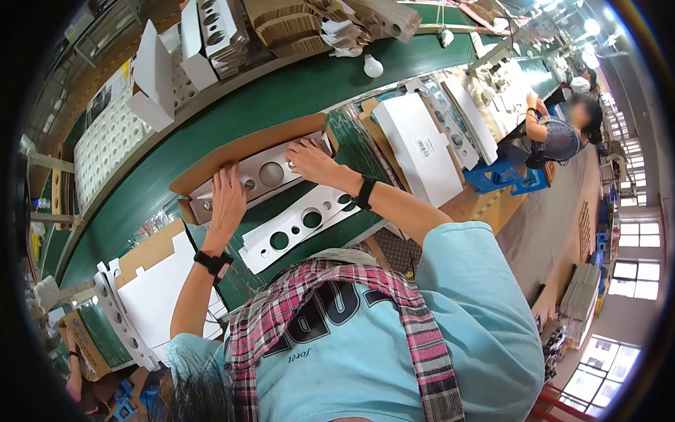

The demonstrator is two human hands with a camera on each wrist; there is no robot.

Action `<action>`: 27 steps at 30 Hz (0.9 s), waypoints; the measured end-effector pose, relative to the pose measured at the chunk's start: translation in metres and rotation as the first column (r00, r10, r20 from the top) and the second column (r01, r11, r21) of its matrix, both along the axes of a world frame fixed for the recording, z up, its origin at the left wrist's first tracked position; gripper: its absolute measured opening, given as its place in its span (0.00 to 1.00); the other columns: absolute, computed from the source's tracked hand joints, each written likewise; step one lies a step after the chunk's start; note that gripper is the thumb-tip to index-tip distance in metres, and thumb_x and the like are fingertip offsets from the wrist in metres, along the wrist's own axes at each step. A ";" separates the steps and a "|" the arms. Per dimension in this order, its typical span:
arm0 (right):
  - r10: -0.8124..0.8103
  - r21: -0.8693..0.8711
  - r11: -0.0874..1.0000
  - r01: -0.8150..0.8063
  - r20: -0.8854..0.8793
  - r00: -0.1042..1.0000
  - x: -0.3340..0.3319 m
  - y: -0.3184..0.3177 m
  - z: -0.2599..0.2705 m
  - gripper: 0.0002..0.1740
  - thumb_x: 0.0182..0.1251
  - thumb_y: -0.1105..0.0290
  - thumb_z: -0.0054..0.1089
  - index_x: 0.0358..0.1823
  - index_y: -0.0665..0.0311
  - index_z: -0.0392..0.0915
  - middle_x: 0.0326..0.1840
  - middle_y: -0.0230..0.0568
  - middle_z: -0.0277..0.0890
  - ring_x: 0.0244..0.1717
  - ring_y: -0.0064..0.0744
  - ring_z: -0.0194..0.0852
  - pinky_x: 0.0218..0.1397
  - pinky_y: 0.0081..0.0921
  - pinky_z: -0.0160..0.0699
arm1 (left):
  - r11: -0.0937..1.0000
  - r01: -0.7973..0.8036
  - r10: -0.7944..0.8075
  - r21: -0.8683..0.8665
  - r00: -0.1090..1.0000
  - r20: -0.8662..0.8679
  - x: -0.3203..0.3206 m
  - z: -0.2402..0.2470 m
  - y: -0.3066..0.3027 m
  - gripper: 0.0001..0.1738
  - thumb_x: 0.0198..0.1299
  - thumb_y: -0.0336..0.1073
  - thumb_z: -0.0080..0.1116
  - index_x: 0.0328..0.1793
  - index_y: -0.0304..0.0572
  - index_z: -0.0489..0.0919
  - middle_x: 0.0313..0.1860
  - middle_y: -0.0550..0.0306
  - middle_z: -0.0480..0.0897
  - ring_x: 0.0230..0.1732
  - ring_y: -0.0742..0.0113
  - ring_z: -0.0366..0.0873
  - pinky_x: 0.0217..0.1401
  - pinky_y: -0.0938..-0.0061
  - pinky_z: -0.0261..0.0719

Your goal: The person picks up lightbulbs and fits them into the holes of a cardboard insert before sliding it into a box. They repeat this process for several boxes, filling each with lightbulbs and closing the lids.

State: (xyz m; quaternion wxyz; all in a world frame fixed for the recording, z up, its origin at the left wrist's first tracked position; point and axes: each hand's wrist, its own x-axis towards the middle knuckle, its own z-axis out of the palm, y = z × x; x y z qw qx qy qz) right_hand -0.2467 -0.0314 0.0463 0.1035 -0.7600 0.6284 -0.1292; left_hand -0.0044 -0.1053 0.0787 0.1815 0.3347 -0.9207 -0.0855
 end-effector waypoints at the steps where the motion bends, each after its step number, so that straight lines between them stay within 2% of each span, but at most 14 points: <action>1: 0.001 0.003 1.000 -0.001 0.014 1.000 0.000 0.002 -0.001 0.15 0.54 0.69 0.64 0.42 0.61 0.72 0.48 0.42 0.68 0.57 0.45 0.62 0.64 0.41 0.57 | 0.998 -0.046 0.046 0.036 0.999 0.001 -0.007 -0.003 0.000 0.27 0.52 0.26 0.55 0.61 0.26 0.66 0.51 0.40 0.70 0.57 0.48 0.66 0.60 0.57 0.67; 2: 0.011 -0.033 0.999 -0.011 -0.003 1.000 0.000 0.003 -0.002 0.15 0.55 0.69 0.63 0.43 0.61 0.72 0.49 0.43 0.67 0.57 0.44 0.62 0.64 0.41 0.57 | 0.999 -0.033 0.033 -0.025 0.999 -0.017 -0.009 -0.018 -0.010 0.27 0.52 0.29 0.58 0.59 0.29 0.68 0.50 0.39 0.70 0.55 0.48 0.68 0.56 0.58 0.70; 5: 0.005 -0.046 0.999 -0.005 0.009 1.000 0.000 0.005 -0.005 0.15 0.55 0.69 0.63 0.43 0.61 0.72 0.49 0.42 0.67 0.57 0.44 0.62 0.63 0.41 0.57 | 1.000 0.017 -0.018 0.014 0.996 0.088 -0.011 -0.015 -0.023 0.23 0.52 0.33 0.61 0.55 0.33 0.73 0.44 0.38 0.76 0.50 0.48 0.74 0.49 0.60 0.75; 8: -0.005 -0.069 0.998 0.007 0.022 1.000 0.000 0.005 -0.011 0.15 0.55 0.68 0.63 0.43 0.59 0.72 0.49 0.40 0.66 0.58 0.42 0.60 0.64 0.38 0.56 | 0.976 -0.063 -0.026 0.210 0.918 0.395 -0.025 0.008 -0.028 0.20 0.52 0.37 0.62 0.51 0.36 0.77 0.37 0.39 0.81 0.44 0.48 0.79 0.43 0.61 0.77; 11: -0.020 -0.076 0.997 0.023 0.049 0.999 -0.001 0.004 -0.014 0.15 0.55 0.67 0.64 0.43 0.59 0.72 0.48 0.39 0.66 0.58 0.41 0.60 0.65 0.37 0.55 | 0.984 0.002 -0.067 0.179 0.932 0.357 -0.029 -0.004 -0.038 0.18 0.52 0.40 0.62 0.47 0.39 0.79 0.31 0.42 0.82 0.40 0.48 0.81 0.43 0.60 0.78; 14: -0.013 -0.117 0.993 0.020 0.061 0.998 0.000 0.004 -0.016 0.16 0.53 0.68 0.64 0.43 0.60 0.72 0.48 0.40 0.66 0.57 0.42 0.61 0.62 0.38 0.58 | 0.986 0.050 -0.078 0.156 0.981 0.177 -0.023 -0.033 -0.053 0.18 0.51 0.41 0.63 0.44 0.39 0.81 0.34 0.42 0.82 0.39 0.46 0.80 0.45 0.58 0.77; 17: -0.006 -0.107 0.994 0.015 0.082 0.997 -0.002 0.002 -0.017 0.16 0.53 0.68 0.65 0.43 0.60 0.72 0.48 0.40 0.67 0.57 0.42 0.61 0.61 0.39 0.59 | 0.951 0.031 -0.064 0.309 0.993 0.097 -0.021 -0.030 -0.061 0.19 0.49 0.42 0.64 0.44 0.38 0.82 0.36 0.40 0.82 0.41 0.44 0.80 0.47 0.58 0.76; 20: -0.003 -0.095 0.995 0.013 0.105 0.995 -0.003 0.003 -0.016 0.16 0.52 0.68 0.65 0.43 0.59 0.72 0.48 0.39 0.67 0.57 0.42 0.61 0.61 0.39 0.59 | 0.817 0.001 -0.162 0.577 0.961 0.226 -0.028 -0.007 -0.073 0.21 0.48 0.42 0.64 0.46 0.37 0.81 0.40 0.39 0.82 0.44 0.43 0.79 0.49 0.59 0.76; 23: -0.022 -0.066 0.997 0.032 0.138 0.990 -0.002 0.006 -0.011 0.17 0.54 0.68 0.63 0.45 0.58 0.72 0.48 0.39 0.67 0.57 0.42 0.61 0.62 0.40 0.59 | 0.766 0.086 -0.131 0.637 0.991 0.024 -0.023 -0.020 -0.073 0.20 0.49 0.41 0.63 0.47 0.37 0.81 0.40 0.40 0.82 0.43 0.43 0.79 0.48 0.59 0.76; 26: -0.053 -0.036 0.998 0.060 0.180 0.982 -0.002 0.007 -0.008 0.19 0.55 0.69 0.61 0.50 0.57 0.73 0.48 0.41 0.67 0.58 0.43 0.61 0.62 0.40 0.59 | 0.938 0.115 -0.138 0.328 0.989 0.047 -0.020 -0.033 -0.057 0.20 0.51 0.36 0.60 0.50 0.35 0.78 0.37 0.39 0.82 0.41 0.43 0.79 0.47 0.57 0.76; 27: -0.063 -0.030 0.997 0.070 0.195 0.979 -0.002 0.006 -0.006 0.20 0.56 0.69 0.60 0.52 0.56 0.73 0.48 0.41 0.66 0.58 0.43 0.61 0.62 0.40 0.59 | 0.930 0.051 -0.113 0.364 0.982 0.152 -0.023 -0.025 -0.052 0.19 0.53 0.36 0.60 0.50 0.34 0.77 0.39 0.40 0.81 0.43 0.44 0.78 0.49 0.58 0.75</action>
